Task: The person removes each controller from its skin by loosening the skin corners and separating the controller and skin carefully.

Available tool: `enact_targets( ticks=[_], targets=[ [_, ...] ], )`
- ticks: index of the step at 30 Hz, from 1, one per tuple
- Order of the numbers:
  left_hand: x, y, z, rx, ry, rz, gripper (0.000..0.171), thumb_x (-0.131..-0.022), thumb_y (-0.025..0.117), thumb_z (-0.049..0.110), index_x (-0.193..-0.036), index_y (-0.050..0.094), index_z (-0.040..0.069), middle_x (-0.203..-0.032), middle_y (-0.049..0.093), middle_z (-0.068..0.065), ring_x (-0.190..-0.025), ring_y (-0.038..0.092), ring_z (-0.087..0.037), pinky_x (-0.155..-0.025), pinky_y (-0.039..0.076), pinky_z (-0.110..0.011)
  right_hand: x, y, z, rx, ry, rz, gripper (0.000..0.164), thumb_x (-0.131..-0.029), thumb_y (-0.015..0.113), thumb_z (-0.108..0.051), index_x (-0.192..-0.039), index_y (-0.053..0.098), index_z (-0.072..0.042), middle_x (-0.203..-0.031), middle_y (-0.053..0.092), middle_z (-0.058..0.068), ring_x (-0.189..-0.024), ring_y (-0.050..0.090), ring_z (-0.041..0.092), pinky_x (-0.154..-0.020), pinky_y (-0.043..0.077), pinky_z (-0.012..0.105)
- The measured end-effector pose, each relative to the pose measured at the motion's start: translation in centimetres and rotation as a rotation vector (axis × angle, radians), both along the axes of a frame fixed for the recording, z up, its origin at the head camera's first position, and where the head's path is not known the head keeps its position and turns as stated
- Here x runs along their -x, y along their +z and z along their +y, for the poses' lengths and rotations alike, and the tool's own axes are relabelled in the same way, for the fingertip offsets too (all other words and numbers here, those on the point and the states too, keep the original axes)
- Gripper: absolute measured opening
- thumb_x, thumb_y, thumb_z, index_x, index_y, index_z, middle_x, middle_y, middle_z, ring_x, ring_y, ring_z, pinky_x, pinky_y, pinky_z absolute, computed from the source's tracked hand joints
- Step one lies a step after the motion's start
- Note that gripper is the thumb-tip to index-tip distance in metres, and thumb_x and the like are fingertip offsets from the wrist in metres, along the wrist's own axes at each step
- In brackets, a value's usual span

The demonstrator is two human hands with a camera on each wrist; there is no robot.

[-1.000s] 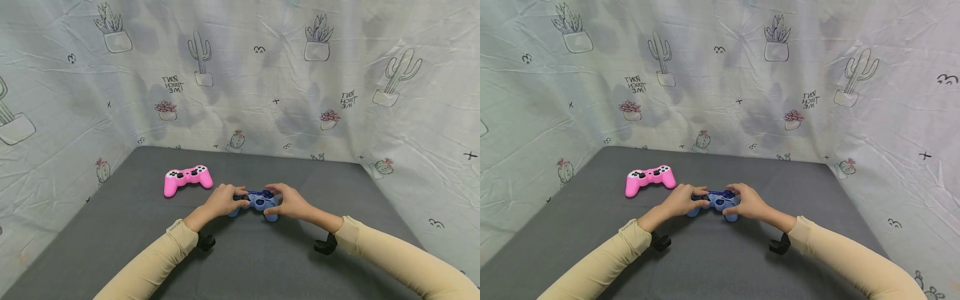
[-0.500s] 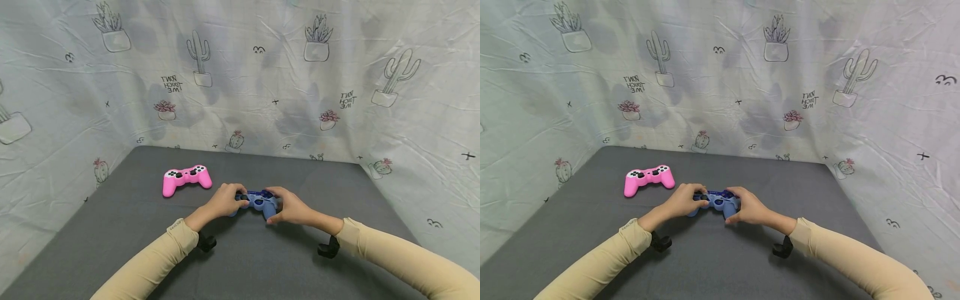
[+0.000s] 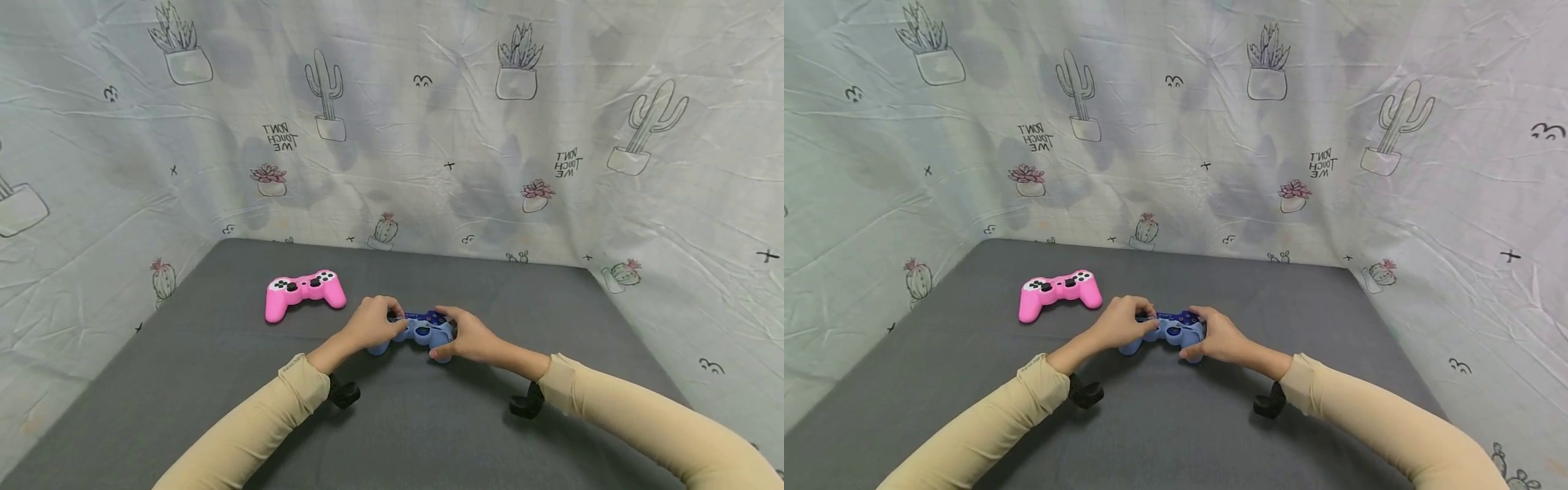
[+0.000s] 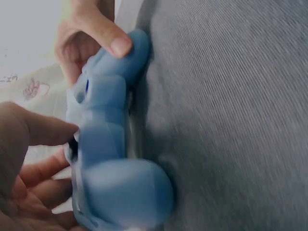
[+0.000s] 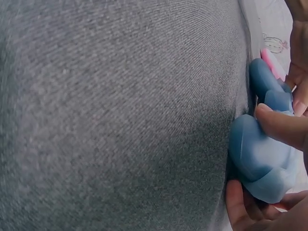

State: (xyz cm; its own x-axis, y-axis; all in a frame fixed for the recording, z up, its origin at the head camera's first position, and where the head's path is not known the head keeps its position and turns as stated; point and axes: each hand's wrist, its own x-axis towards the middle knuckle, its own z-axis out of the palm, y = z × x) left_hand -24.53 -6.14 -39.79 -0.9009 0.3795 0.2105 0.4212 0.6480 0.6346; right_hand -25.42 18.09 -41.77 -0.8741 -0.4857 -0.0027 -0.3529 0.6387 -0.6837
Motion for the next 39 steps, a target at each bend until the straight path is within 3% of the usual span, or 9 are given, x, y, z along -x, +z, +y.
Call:
enact_targets(
  ticks=[11, 18, 26, 32, 34, 39],
  targets=[
    [0.1, 0.2, 0.9, -0.019, 0.067, 0.008, 0.012, -0.08, 0.07, 0.005, -0.071, 0.066, 0.012, -0.067, 0.058, 0.003, -0.053, 0.045, -0.011, -0.05, 0.038, -0.027, 0.1, -0.2, 0.2, 0.024, 0.021, 0.011, 0.092, -0.076, 0.087, -0.036, -0.149, 0.04, -0.004, -0.134, 0.051, 0.014, -0.11, 0.053, 0.026, -0.083, 0.049, 0.042],
    [0.3, 0.3, 0.9, -0.053, 0.059, -0.026, 0.013, -0.081, 0.072, 0.005, -0.071, 0.067, 0.011, -0.066, 0.059, 0.004, -0.055, 0.046, -0.012, -0.052, 0.037, -0.028, 0.4, -0.3, 0.3, 0.044, 0.029, 0.037, 0.089, -0.075, 0.087, -0.036, -0.147, 0.044, -0.004, -0.132, 0.053, 0.013, -0.108, 0.055, 0.025, -0.083, 0.049, 0.043],
    [0.1, 0.1, 0.7, -0.073, 0.042, 0.003, 0.013, -0.083, 0.074, 0.005, -0.072, 0.069, 0.011, -0.067, 0.061, 0.003, -0.054, 0.046, -0.014, -0.051, 0.038, -0.028, 0.4, -1.1, -0.5, 0.041, -0.02, 0.106, 0.088, -0.075, 0.084, -0.049, -0.14, 0.051, 0.0, -0.127, 0.059, 0.01, -0.096, 0.059, 0.018, -0.078, 0.051, 0.037],
    [0.4, -0.5, 0.1, -0.125, 0.034, -0.006, 0.009, -0.086, 0.076, 0.011, -0.078, 0.077, 0.013, -0.094, 0.073, -0.001, -0.085, 0.066, -0.016, -0.066, 0.05, -0.029, 0.5, -1.2, -1.1, 0.03, -0.077, 0.142, 0.082, -0.072, 0.086, -0.047, -0.132, 0.057, 0.001, -0.123, 0.062, 0.009, -0.096, 0.061, 0.016, -0.081, 0.052, 0.037],
    [0.5, -0.5, -0.3, -0.162, 0.011, -0.028, 0.007, -0.088, 0.075, 0.012, -0.083, 0.079, 0.012, -0.102, 0.073, -0.002, -0.097, 0.067, -0.017, -0.072, 0.053, -0.03, 0.5, -1.0, -1.3, 0.029, -0.087, 0.143, 0.081, -0.071, 0.087, -0.045, -0.13, 0.058, 0.002, -0.122, 0.063, 0.01, -0.097, 0.061, 0.017, -0.082, 0.052, 0.038],
    [0.7, -0.5, -1.2, -0.234, -0.1, -0.092, 0.008, -0.089, 0.074, 0.011, -0.094, 0.08, 0.007, -0.109, 0.071, -0.004, -0.107, 0.063, -0.021, -0.08, 0.053, -0.033, 0.4, -0.8, -1.5, 0.031, -0.095, 0.137, 0.081, -0.072, 0.087, -0.044, -0.131, 0.058, 0.004, -0.121, 0.063, 0.012, -0.097, 0.062, 0.018, -0.082, 0.052, 0.039]
  ],
)
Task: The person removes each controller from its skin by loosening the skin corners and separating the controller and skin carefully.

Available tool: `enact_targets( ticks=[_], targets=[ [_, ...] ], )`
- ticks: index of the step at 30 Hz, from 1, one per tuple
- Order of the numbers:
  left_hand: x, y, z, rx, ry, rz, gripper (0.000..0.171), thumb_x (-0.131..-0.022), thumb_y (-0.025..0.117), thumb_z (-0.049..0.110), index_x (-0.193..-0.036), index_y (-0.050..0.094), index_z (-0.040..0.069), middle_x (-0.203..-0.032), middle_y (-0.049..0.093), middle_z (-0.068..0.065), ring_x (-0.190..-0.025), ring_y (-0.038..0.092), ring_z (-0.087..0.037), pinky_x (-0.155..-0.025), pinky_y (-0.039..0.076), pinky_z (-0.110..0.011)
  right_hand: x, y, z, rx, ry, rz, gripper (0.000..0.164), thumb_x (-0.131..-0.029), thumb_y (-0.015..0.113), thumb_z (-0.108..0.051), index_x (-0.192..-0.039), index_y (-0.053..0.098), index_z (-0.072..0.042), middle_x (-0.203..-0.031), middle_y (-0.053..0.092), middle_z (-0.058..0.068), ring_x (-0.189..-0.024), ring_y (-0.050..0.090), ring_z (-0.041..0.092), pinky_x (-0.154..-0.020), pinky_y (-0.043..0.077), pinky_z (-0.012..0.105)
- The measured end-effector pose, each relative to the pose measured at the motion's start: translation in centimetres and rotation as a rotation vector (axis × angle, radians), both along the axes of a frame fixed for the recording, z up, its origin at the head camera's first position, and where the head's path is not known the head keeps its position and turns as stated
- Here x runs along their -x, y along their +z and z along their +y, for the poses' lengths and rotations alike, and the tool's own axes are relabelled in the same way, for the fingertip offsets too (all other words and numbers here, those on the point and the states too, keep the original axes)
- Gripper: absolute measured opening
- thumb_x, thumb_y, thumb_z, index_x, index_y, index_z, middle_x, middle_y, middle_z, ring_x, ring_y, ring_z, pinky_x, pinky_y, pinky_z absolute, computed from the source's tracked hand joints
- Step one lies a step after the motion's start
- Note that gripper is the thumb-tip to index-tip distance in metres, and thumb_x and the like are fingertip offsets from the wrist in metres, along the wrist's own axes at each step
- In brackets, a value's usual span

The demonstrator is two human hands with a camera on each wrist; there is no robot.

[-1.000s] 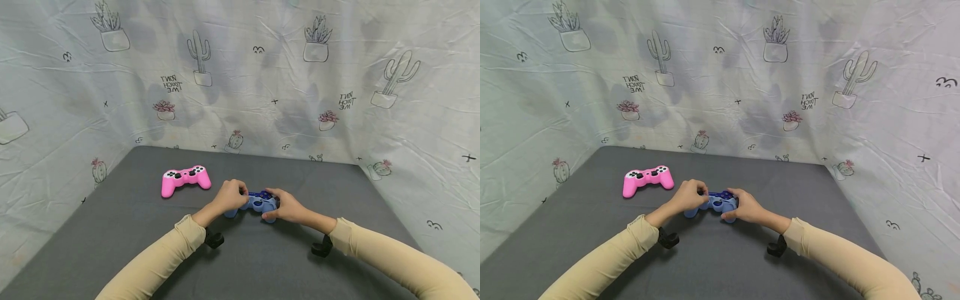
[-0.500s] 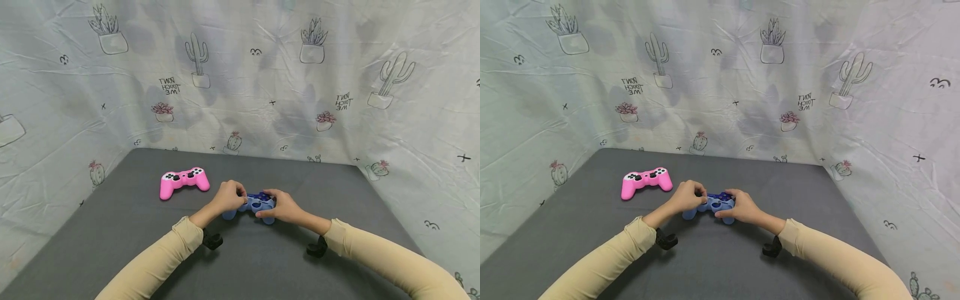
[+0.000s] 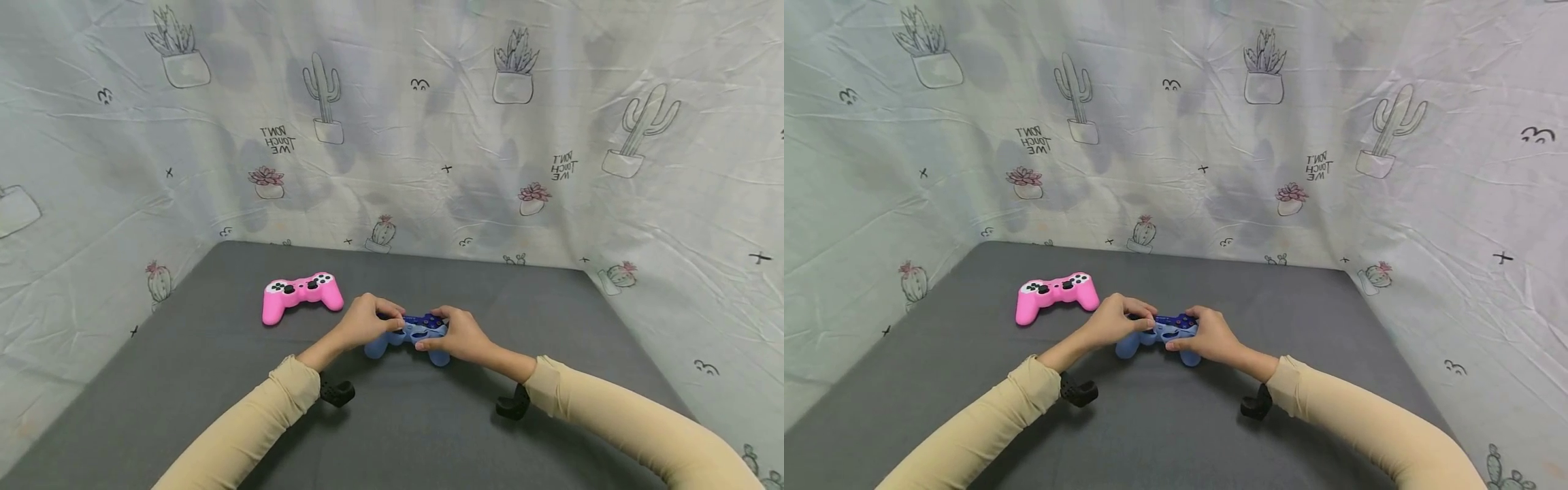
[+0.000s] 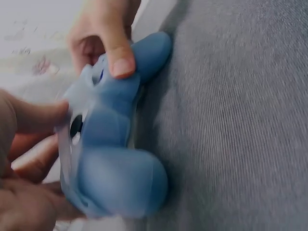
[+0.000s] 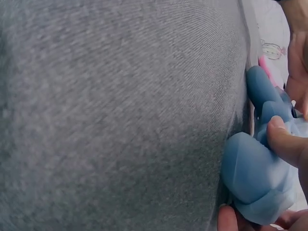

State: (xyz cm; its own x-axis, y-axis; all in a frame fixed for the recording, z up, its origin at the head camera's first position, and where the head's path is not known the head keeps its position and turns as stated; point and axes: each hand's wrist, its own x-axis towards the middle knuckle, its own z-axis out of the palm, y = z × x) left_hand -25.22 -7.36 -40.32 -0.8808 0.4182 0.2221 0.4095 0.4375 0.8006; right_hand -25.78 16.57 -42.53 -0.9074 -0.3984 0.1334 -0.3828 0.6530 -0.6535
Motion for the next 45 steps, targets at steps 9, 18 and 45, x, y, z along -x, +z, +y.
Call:
enact_targets(
  ticks=[9, 18, 45],
  targets=[
    [0.4, 0.1, -1.1, 0.02, -0.131, 0.002, 0.005, -0.088, 0.076, 0.012, -0.088, 0.08, 0.011, -0.114, 0.069, -0.005, -0.113, 0.059, -0.022, -0.093, 0.048, -0.04, 0.0, 0.5, -0.3, -0.028, -0.019, -0.005, 0.081, -0.071, 0.088, -0.043, -0.13, 0.058, 0.004, -0.123, 0.063, 0.014, -0.101, 0.062, 0.022, -0.085, 0.051, 0.042],
    [0.2, -0.1, -1.2, 0.078, -0.097, 0.025, 0.003, -0.086, 0.078, 0.016, -0.087, 0.081, 0.015, -0.118, 0.068, -0.005, -0.118, 0.057, -0.022, -0.094, 0.047, -0.04, -0.3, 0.4, -0.2, -0.008, -0.027, -0.014, 0.079, -0.071, 0.088, -0.043, -0.13, 0.059, 0.002, -0.121, 0.063, 0.013, -0.098, 0.062, 0.02, -0.083, 0.052, 0.041],
    [-0.3, -0.9, -1.3, 0.061, -0.044, 0.056, 0.006, -0.086, 0.079, 0.018, -0.092, 0.079, 0.017, -0.116, 0.069, -0.001, -0.124, 0.053, -0.023, -0.102, 0.041, -0.047, 0.1, -0.7, 0.1, 0.07, -0.081, -0.073, 0.078, -0.065, 0.091, -0.044, -0.128, 0.062, -0.009, -0.117, 0.063, 0.003, -0.094, 0.061, 0.017, -0.077, 0.053, 0.038]
  ],
)
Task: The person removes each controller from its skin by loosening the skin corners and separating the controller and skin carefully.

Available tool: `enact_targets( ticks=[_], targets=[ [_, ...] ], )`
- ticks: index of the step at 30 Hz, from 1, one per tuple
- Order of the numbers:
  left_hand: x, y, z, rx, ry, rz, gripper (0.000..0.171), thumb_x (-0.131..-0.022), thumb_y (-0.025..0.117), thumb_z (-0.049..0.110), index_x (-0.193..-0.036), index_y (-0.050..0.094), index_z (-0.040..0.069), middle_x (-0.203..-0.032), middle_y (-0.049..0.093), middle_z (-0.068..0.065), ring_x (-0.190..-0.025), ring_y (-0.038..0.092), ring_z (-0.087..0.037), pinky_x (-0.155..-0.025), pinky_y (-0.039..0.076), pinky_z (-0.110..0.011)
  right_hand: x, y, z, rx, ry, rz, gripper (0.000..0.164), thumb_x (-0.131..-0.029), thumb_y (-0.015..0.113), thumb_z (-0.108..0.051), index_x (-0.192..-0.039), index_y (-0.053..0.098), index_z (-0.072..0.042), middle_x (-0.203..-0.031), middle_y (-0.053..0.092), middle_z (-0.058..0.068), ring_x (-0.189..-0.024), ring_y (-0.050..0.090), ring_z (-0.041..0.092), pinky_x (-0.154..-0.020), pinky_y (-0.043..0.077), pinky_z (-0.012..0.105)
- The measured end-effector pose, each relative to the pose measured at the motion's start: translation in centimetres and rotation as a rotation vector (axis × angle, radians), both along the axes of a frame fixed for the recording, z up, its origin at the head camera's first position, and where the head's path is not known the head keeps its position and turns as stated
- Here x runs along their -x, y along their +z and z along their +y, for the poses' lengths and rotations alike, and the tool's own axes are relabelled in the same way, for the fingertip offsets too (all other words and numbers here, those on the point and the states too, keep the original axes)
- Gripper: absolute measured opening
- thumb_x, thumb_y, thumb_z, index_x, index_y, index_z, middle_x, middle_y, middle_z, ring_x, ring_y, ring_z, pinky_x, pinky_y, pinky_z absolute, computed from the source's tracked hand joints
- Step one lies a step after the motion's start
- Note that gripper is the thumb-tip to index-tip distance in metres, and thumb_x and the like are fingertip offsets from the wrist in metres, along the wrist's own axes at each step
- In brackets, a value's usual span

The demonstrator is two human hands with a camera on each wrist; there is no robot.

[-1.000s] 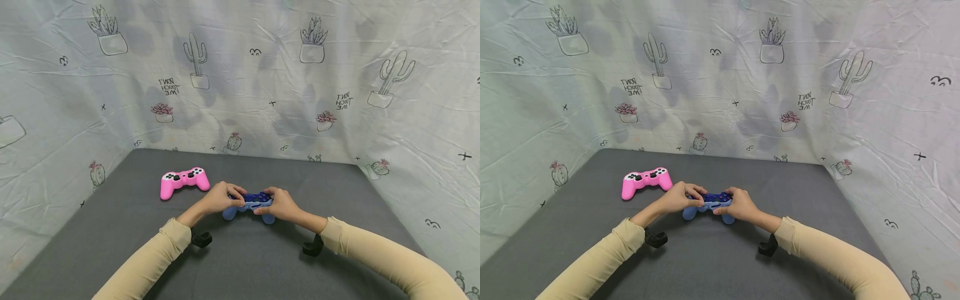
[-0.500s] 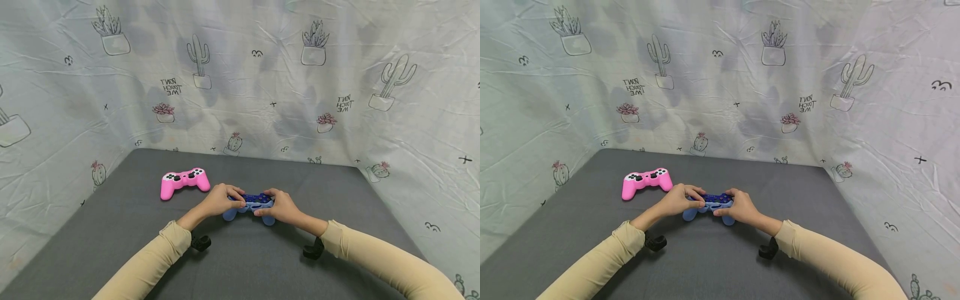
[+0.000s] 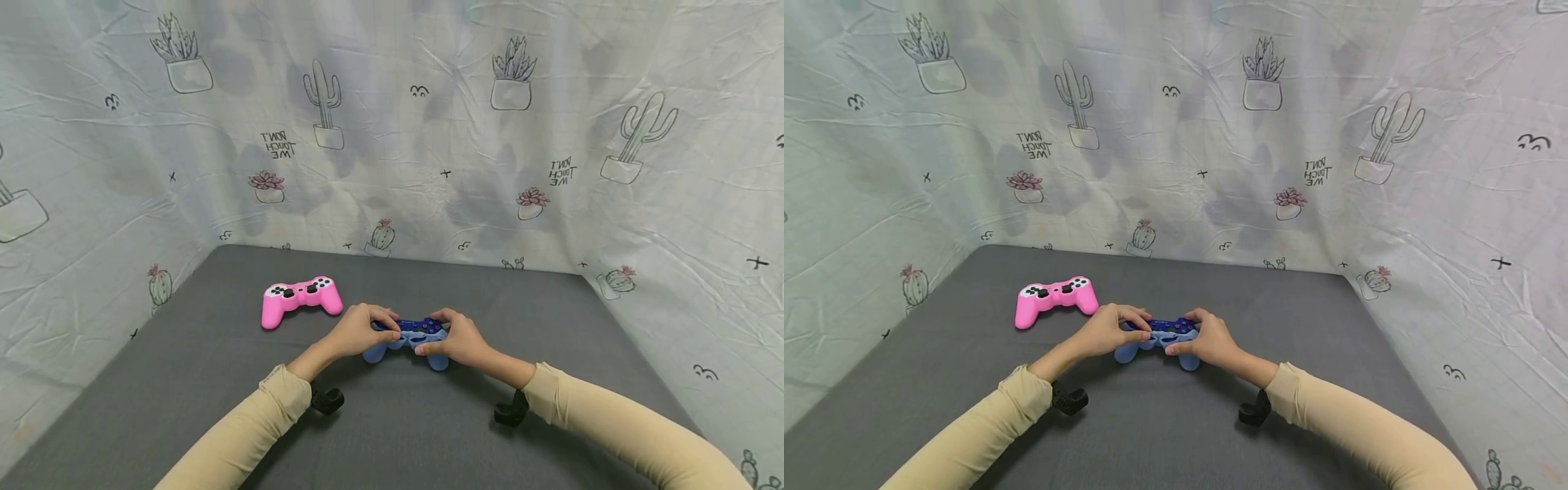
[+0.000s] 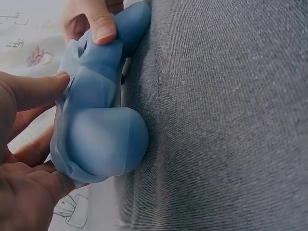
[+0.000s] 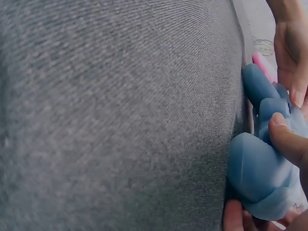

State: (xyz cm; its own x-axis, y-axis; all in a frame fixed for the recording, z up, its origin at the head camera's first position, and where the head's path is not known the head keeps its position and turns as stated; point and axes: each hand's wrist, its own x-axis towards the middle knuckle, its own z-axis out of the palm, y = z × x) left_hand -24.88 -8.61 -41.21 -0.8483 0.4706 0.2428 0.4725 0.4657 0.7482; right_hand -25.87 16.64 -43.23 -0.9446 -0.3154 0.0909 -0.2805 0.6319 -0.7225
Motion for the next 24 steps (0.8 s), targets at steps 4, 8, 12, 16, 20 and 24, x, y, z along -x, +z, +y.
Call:
enact_targets(
  ticks=[4, 8, 12, 16, 20, 24],
  targets=[
    [-0.4, -0.3, -0.3, -0.05, 0.008, 0.012, 0.016, -0.088, 0.076, 0.013, -0.104, 0.076, 0.012, -0.12, 0.067, -0.005, -0.121, 0.055, -0.021, -0.101, 0.042, -0.045, 0.1, 0.2, -0.1, -0.006, 0.009, -0.031, 0.079, -0.066, 0.091, -0.045, -0.13, 0.06, -0.009, -0.121, 0.062, 0.004, -0.1, 0.06, 0.021, -0.081, 0.052, 0.042],
    [-1.2, -0.7, -0.5, -0.095, 0.084, 0.035, 0.037, -0.087, 0.076, 0.009, -0.123, 0.067, 0.006, -0.124, 0.064, -0.01, -0.121, 0.055, -0.022, -0.101, 0.042, -0.046, -0.1, 0.6, 0.0, 0.046, 0.02, -0.114, 0.078, -0.071, 0.09, -0.038, -0.135, 0.056, -0.009, -0.129, 0.058, 0.008, -0.11, 0.057, 0.027, -0.087, 0.05, 0.046],
    [-2.4, -1.0, -0.3, -0.036, 0.177, 0.039, 0.055, -0.084, 0.079, 0.011, -0.135, 0.057, 0.003, -0.131, 0.059, -0.011, -0.123, 0.053, -0.025, -0.101, 0.042, -0.046, -1.1, 1.0, 0.6, 0.164, -0.062, -0.235, 0.075, -0.076, 0.088, -0.024, -0.139, 0.053, -0.004, -0.134, 0.054, 0.015, -0.104, 0.058, 0.026, -0.079, 0.053, 0.041],
    [-3.3, -1.4, -0.5, -0.017, 0.223, 0.021, 0.063, -0.082, 0.081, 0.011, -0.138, 0.054, 0.002, -0.134, 0.056, -0.013, -0.12, 0.055, -0.028, -0.097, 0.045, -0.044, -2.4, 1.2, 0.8, 0.245, -0.171, -0.282, 0.069, -0.078, 0.085, -0.015, -0.137, 0.052, 0.003, -0.132, 0.053, 0.021, -0.089, 0.06, 0.025, -0.068, 0.055, 0.036],
    [-3.8, -1.9, -0.9, -0.094, 0.228, -0.04, 0.066, -0.081, 0.081, 0.005, -0.14, 0.052, 0.002, -0.137, 0.053, -0.016, -0.118, 0.057, -0.031, -0.093, 0.049, -0.042, -3.6, 1.3, 0.4, 0.269, -0.197, -0.274, 0.07, -0.078, 0.083, -0.007, -0.138, 0.049, 0.005, -0.135, 0.051, 0.026, -0.092, 0.061, 0.025, -0.069, 0.055, 0.037],
    [-3.9, -2.3, -1.4, -0.151, 0.229, -0.103, 0.067, -0.081, 0.08, 0.001, -0.141, 0.051, 0.002, -0.138, 0.052, -0.018, -0.119, 0.056, -0.034, -0.093, 0.049, -0.041, -4.4, 1.2, 0.0, 0.269, -0.234, -0.249, 0.07, -0.077, 0.083, -0.004, -0.138, 0.049, 0.005, -0.133, 0.052, 0.025, -0.088, 0.062, 0.022, -0.068, 0.055, 0.035]
  ],
)
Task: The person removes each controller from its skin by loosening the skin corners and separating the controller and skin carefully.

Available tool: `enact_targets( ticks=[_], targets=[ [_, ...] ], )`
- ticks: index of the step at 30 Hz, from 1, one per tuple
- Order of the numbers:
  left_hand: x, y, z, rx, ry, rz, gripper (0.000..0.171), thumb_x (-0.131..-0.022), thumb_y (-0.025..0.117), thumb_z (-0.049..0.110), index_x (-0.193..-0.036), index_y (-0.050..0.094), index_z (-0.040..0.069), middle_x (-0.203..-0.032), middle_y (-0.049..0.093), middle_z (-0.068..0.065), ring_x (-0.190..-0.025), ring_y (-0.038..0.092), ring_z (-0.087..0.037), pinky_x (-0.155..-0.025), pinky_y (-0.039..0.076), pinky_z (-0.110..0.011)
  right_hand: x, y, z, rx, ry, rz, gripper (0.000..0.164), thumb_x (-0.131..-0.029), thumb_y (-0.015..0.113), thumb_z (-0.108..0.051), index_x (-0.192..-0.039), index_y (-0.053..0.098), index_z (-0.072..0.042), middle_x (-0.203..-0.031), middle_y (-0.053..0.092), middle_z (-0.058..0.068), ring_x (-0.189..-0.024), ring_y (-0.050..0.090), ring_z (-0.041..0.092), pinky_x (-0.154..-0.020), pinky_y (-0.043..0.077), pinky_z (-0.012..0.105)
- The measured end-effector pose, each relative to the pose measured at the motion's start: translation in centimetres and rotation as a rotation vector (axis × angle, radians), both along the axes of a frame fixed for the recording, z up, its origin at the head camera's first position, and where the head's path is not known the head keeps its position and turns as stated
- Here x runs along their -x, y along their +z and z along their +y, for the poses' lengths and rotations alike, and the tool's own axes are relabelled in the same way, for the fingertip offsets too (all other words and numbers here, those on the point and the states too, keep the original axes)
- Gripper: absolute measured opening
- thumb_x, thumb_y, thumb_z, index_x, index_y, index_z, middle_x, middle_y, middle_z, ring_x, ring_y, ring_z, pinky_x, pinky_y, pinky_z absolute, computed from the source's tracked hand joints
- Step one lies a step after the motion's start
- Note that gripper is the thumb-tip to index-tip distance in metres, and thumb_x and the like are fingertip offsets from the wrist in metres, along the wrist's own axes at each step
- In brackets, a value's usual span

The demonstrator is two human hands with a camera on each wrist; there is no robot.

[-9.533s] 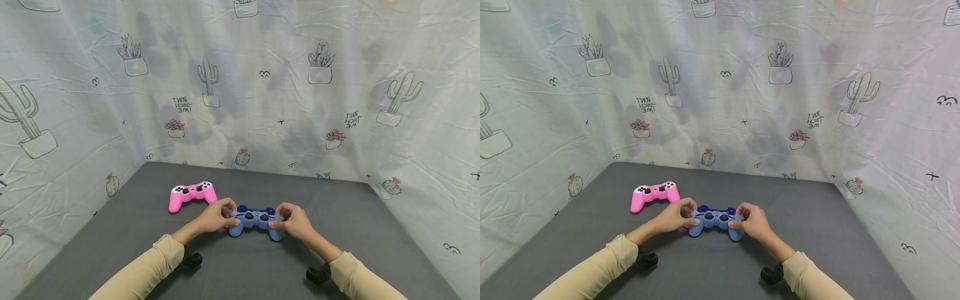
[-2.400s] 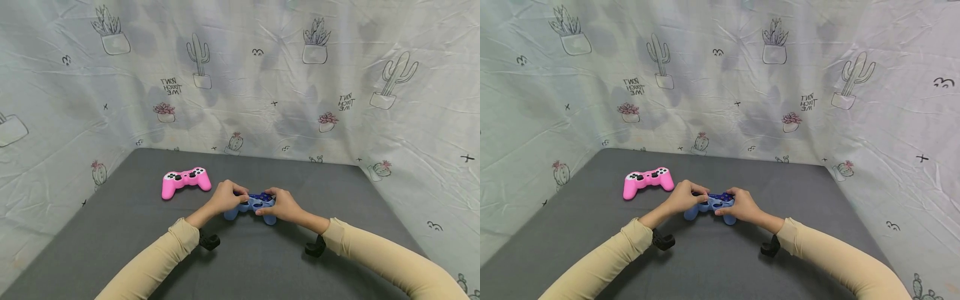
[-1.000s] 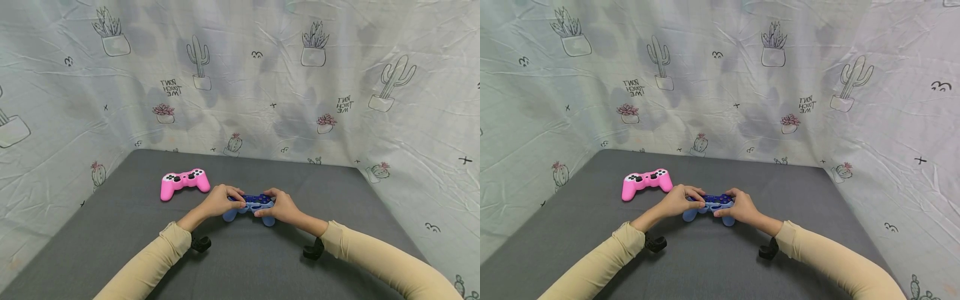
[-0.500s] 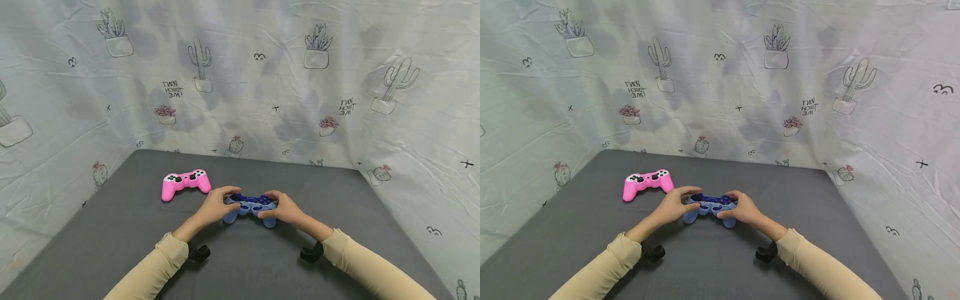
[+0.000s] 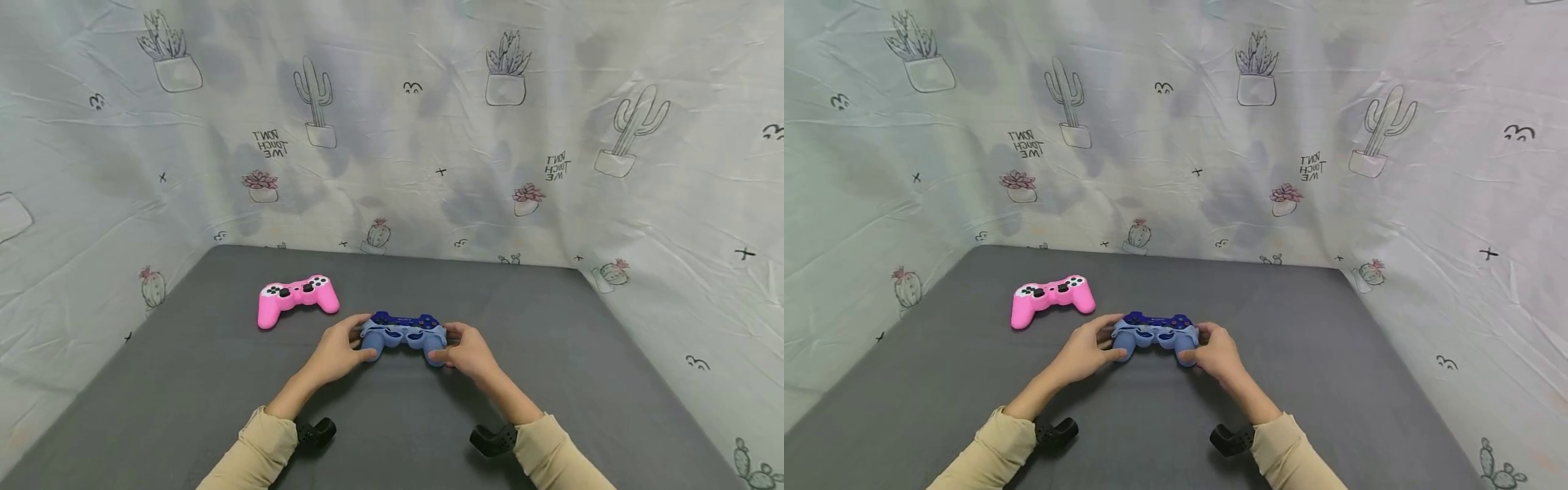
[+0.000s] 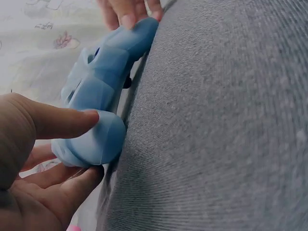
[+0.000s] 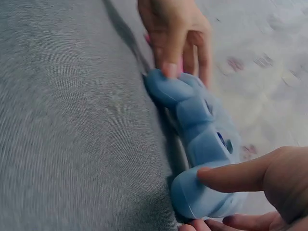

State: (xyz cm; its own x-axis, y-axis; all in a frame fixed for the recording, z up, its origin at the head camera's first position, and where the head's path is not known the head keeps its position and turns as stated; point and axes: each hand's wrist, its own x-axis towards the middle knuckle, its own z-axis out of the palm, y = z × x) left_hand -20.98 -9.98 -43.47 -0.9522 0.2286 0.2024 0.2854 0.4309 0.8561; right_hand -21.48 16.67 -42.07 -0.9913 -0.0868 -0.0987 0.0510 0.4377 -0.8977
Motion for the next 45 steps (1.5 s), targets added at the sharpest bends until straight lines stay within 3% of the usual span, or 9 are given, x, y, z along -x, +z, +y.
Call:
enact_targets(
  ticks=[5, 11, 16, 23, 36, 45],
  targets=[
    [-0.2, -0.2, -0.6, -0.028, 0.005, -0.033, 0.068, -0.08, 0.081, 0.001, -0.141, 0.05, 0.004, -0.139, 0.051, -0.019, -0.12, 0.055, -0.036, -0.092, 0.049, -0.04, -0.6, -0.3, 0.0, 0.12, -0.029, -0.017, 0.067, -0.079, 0.082, -0.005, -0.137, 0.05, 0.004, -0.13, 0.056, 0.023, -0.097, 0.063, 0.025, -0.072, 0.056, 0.036],
    [-0.4, -0.5, -0.7, -0.038, -0.038, -0.074, 0.079, -0.077, 0.085, 0.005, -0.145, 0.046, 0.007, -0.145, 0.044, -0.02, -0.122, 0.053, -0.038, -0.092, 0.049, -0.042, -1.6, -0.5, 0.4, 0.266, -0.011, -0.058, 0.067, -0.08, 0.08, -0.005, -0.139, 0.05, 0.002, -0.134, 0.054, 0.023, -0.108, 0.061, 0.028, -0.079, 0.055, 0.039],
    [-0.5, -0.6, -0.6, -0.072, -0.054, -0.065, 0.079, -0.077, 0.083, -0.002, -0.145, 0.044, 0.004, -0.143, 0.045, -0.021, -0.124, 0.051, -0.037, -0.094, 0.047, -0.042, -1.7, -0.5, 0.6, 0.25, 0.026, -0.024, 0.07, -0.081, 0.078, -0.002, -0.142, 0.045, 0.004, -0.141, 0.047, 0.026, -0.113, 0.059, 0.033, -0.079, 0.055, 0.041],
    [-0.8, -0.8, -0.6, -0.071, 0.001, -0.047, 0.076, -0.076, 0.081, -0.008, -0.143, 0.048, 0.003, -0.139, 0.051, -0.018, -0.124, 0.053, -0.032, -0.094, 0.048, -0.04, -1.5, -0.7, 0.6, 0.272, 0.035, -0.023, 0.07, -0.079, 0.078, 0.003, -0.142, 0.046, 0.004, -0.139, 0.048, 0.027, -0.115, 0.057, 0.038, -0.078, 0.055, 0.043],
    [-0.8, -0.9, -0.6, -0.061, -0.051, -0.06, 0.079, -0.076, 0.08, -0.009, -0.145, 0.044, 0.004, -0.145, 0.044, -0.02, -0.127, 0.048, -0.036, -0.093, 0.048, -0.042, -1.7, -1.5, 0.8, 0.276, -0.001, 0.002, 0.067, -0.075, 0.079, 0.008, -0.136, 0.051, 0.007, -0.13, 0.056, 0.025, -0.107, 0.062, 0.034, -0.074, 0.056, 0.041],
    [-0.8, -1.2, -0.4, -0.047, -0.052, -0.038, 0.086, -0.071, 0.084, -0.009, -0.144, 0.04, -0.003, -0.141, 0.045, -0.027, -0.124, 0.051, -0.04, -0.091, 0.049, -0.041, -1.5, -1.9, 0.8, 0.232, 0.002, 0.019, 0.072, -0.069, 0.08, 0.013, -0.135, 0.052, 0.007, -0.127, 0.059, 0.022, -0.103, 0.062, 0.031, -0.076, 0.056, 0.04]
  ],
)
